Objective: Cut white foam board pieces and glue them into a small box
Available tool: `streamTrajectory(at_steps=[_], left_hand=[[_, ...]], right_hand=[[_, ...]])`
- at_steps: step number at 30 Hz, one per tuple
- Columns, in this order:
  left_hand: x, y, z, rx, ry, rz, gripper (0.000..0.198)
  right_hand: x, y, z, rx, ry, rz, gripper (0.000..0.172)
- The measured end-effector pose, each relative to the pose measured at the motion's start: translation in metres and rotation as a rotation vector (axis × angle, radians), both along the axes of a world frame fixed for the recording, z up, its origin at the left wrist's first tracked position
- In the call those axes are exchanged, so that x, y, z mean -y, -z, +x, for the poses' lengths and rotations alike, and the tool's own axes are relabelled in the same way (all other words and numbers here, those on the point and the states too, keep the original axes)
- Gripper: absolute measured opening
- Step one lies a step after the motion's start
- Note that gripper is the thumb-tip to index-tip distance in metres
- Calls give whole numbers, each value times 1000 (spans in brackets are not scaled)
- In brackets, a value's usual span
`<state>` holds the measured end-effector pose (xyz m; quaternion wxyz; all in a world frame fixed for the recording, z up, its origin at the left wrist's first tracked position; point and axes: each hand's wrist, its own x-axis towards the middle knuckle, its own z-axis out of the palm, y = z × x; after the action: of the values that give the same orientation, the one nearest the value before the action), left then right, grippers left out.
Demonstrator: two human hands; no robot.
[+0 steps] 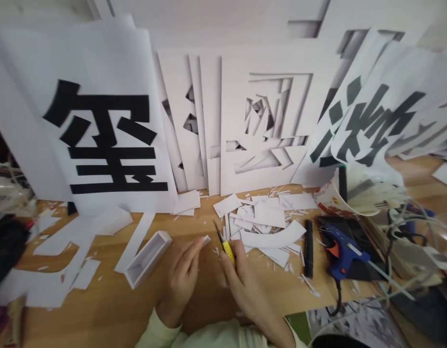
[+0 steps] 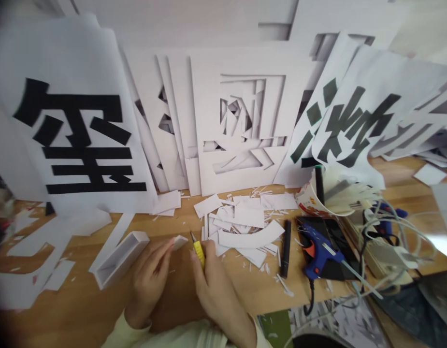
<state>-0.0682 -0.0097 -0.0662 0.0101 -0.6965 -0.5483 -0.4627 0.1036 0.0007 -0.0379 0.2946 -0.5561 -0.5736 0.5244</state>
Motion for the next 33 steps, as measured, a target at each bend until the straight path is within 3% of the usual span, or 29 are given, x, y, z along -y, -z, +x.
streamTrajectory(at_steps=[3, 6, 16, 22, 25, 29, 33], left_hand=[[-5, 0, 0, -4, -7, 3, 34], [-7, -2, 3, -15, 8, -12, 32], [-8, -8, 8, -39, 10, -31, 33], [-2, -9, 11, -57, -22, -35, 36], [0, -10, 15, 45, -122, -116, 28], [-5, -17, 17, 634, -390, -489, 35], [-12, -25, 11, 853, -396, -626, 42]], right_hand=[[1, -7, 8, 308, -165, 165, 28], [-2, -11, 11, 429, -251, 213, 31], [-8, -20, 11, 569, -427, 99, 34], [-9, -24, 11, 555, -452, 68, 34], [-6, -20, 14, 462, -360, 89, 33], [-2, -12, 17, 119, -7, 66, 24], [-4, -8, 14, -195, 160, -103, 24]])
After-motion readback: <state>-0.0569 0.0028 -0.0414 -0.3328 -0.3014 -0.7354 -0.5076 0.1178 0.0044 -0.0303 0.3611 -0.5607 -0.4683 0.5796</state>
